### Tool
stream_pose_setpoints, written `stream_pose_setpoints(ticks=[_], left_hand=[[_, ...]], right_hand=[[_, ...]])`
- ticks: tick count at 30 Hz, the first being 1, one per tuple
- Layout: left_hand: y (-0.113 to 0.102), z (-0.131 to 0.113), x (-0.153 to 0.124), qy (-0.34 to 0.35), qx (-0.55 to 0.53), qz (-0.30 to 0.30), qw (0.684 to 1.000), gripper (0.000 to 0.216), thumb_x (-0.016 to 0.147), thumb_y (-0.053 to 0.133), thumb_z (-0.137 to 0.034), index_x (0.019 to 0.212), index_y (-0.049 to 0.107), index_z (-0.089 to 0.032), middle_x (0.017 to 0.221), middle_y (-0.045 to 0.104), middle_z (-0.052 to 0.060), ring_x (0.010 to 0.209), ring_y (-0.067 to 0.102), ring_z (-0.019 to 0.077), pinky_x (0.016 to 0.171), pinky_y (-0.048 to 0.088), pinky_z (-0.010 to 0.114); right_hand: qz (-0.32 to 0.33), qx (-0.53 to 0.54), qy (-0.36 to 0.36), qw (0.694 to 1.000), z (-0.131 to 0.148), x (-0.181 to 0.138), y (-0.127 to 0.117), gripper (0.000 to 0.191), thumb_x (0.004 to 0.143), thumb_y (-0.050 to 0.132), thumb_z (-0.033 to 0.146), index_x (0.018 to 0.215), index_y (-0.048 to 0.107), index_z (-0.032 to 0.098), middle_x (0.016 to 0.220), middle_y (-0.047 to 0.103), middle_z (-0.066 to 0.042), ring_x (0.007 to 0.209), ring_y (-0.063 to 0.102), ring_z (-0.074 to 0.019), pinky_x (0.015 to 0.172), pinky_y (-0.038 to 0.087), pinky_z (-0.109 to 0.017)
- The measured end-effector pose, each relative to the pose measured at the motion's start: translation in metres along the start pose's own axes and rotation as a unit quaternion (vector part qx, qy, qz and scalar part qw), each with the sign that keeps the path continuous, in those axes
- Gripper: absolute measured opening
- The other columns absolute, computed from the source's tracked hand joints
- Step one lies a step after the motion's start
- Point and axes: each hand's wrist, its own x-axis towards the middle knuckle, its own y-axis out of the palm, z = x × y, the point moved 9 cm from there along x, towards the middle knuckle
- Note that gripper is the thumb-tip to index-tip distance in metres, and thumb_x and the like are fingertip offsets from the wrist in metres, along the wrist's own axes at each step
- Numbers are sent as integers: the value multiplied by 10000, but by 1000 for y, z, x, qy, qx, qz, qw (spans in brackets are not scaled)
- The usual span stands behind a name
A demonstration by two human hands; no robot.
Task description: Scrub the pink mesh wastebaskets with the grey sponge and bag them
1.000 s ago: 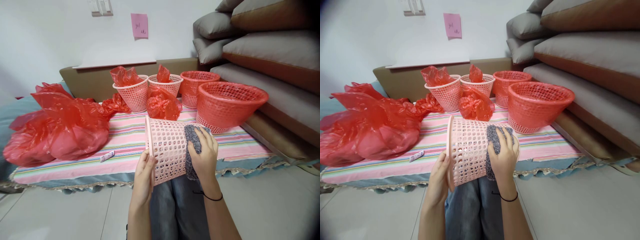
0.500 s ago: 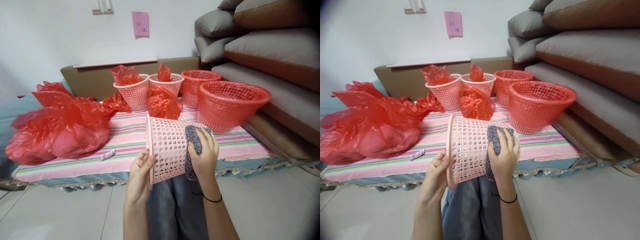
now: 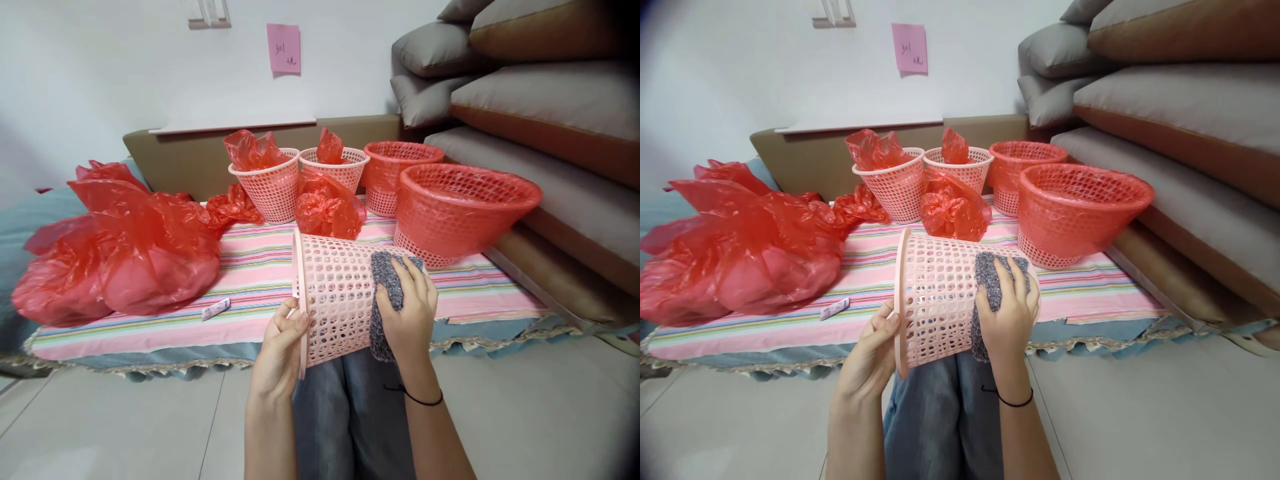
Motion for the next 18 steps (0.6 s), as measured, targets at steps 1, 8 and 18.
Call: stream_pose_setpoints(ticks=[1,8,18], left_hand=[[-1,0,0,1,-1,-2,1000,530,579,908,-193,985,567,-188,984,748,46,837,712,173,836,520,295],[6,-2,-4,14,7,6,1000,482,584,916,-191,927,578,-176,879,726,7,749,692,124,760,546,231],[3,-8,-11,52,42,-1,998,474,618,907,-235,880,513,-217,751,681,-35,695,690,129,669,539,214]], right_hand=[[-2,-3,2,1000,2,0,0,443,908,516,367,1326,607,255,1425,571,-74,1326,463,-324,1130,336,-609],[30,37,-54,997,77,-15,9,452,902,532,343,1336,608,244,1441,566,-61,1335,434,-347,1118,355,-594],[46,42,-68,996,80,-10,14,455,892,547,348,1330,619,251,1437,579,-40,1324,446,-330,1120,367,-556]])
